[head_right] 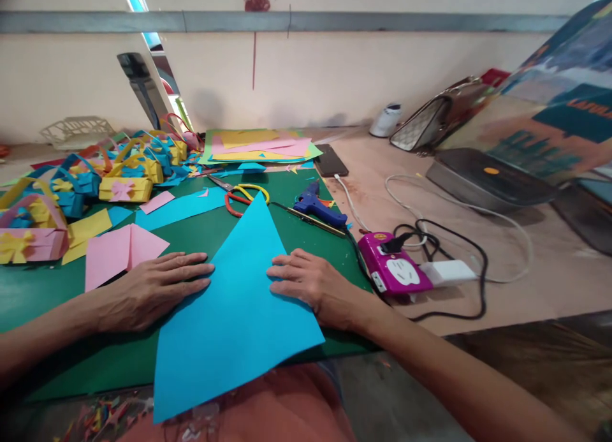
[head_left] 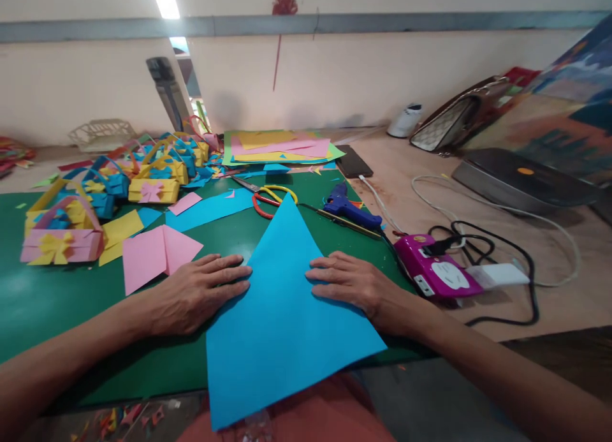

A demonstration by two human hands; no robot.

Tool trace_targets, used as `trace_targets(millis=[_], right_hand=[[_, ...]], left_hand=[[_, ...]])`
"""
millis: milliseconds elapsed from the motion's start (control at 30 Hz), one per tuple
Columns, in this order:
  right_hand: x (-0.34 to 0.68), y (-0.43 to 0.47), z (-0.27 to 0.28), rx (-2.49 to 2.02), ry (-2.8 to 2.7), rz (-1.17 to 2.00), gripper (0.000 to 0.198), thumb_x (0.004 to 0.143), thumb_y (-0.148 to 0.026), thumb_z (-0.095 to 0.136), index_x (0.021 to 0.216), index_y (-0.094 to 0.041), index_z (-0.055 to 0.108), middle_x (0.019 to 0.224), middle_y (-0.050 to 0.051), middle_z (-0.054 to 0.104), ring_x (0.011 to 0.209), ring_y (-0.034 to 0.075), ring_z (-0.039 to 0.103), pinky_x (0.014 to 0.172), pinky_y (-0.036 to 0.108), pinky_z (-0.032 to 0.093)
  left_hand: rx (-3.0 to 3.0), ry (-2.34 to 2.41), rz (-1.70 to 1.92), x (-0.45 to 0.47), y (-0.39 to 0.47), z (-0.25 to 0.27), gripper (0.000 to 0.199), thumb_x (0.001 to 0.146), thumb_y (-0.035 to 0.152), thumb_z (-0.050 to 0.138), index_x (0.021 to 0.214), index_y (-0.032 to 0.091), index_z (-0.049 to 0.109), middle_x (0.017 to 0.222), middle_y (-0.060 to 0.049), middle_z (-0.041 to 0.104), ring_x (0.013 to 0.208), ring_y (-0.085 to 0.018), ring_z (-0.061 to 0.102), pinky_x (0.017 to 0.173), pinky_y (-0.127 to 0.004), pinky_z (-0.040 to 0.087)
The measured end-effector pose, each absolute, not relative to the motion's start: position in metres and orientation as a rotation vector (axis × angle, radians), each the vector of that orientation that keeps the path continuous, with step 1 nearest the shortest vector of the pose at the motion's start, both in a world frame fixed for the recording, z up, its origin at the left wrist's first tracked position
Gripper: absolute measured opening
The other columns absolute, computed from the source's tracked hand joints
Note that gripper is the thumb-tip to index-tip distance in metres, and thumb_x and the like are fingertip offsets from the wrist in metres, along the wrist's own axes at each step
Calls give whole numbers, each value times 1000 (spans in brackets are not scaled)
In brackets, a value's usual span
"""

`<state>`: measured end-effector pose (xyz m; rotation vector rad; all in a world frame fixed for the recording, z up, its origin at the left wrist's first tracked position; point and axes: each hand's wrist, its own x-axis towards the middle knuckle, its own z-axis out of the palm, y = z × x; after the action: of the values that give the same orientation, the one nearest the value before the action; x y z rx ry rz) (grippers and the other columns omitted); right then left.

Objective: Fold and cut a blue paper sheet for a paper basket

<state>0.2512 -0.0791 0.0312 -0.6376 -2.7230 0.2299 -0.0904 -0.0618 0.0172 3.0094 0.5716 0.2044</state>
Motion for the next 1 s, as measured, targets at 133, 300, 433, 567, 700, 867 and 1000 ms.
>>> trace_targets(millis=[133, 300, 433, 567, 700, 867, 1000], right_hand=[[253, -76, 20, -640, -2610, 187, 33, 96, -28, 34, 99, -19, 65, 106, 12, 71, 107, 19, 61, 95, 42, 41], [255, -74, 15, -689, -2517, 255, 36, 98, -29, 31, 98, -17, 64, 101, 11, 72, 101, 18, 63, 94, 39, 43], [255, -75, 17, -707, -2486, 281, 35, 99, -30, 30, 99, -19, 64, 98, 9, 71, 97, 17, 64, 92, 39, 43], [257, -76, 18, -603, -2477, 290, 40, 95, -44, 36, 103, -15, 61, 91, 12, 70, 91, 21, 64, 88, 41, 43], [258, -75, 22, -567, -2540, 369, 33, 94, -39, 41, 103, -14, 61, 93, 12, 69, 93, 21, 63, 87, 41, 43], [252, -77, 28, -538, -2500, 540, 20, 85, -29, 60, 98, -14, 64, 95, 13, 71, 95, 21, 62, 85, 40, 46], [252, -78, 29, -562, -2405, 708, 13, 86, -24, 59, 91, -14, 67, 86, 11, 72, 88, 19, 63, 84, 38, 47]], left_hand=[[2975, 567, 220, -95, -56, 15, 50, 87, 10, 41, 134, 24, 46, 141, -5, 48, 137, -25, 34, 107, -47, 38], [2883, 598, 8, -108, -60, 39, 65, 84, 2, 36, 142, 31, 34, 147, 1, 39, 140, -23, 26, 109, -50, 35], [2843, 558, -145, -113, -71, 59, 75, 82, 22, 59, 147, 31, 23, 152, -6, 28, 140, -33, 23, 102, -56, 41], [2828, 649, -108, -105, -78, 49, 75, 81, 40, 64, 145, 31, 28, 153, -8, 25, 141, -37, 18, 103, -60, 36], [2788, 600, 124, -100, -73, 28, 48, 89, 23, 47, 136, 33, 43, 151, -5, 30, 140, -31, 22, 107, -52, 33], [2643, 514, 340, -104, -67, 20, 37, 90, 35, 45, 126, 28, 53, 139, -9, 46, 129, -31, 38, 101, -47, 38], [2473, 751, 371, -99, -73, 22, 23, 85, 36, 53, 102, 27, 65, 108, -6, 61, 98, -22, 55, 83, -31, 47]])
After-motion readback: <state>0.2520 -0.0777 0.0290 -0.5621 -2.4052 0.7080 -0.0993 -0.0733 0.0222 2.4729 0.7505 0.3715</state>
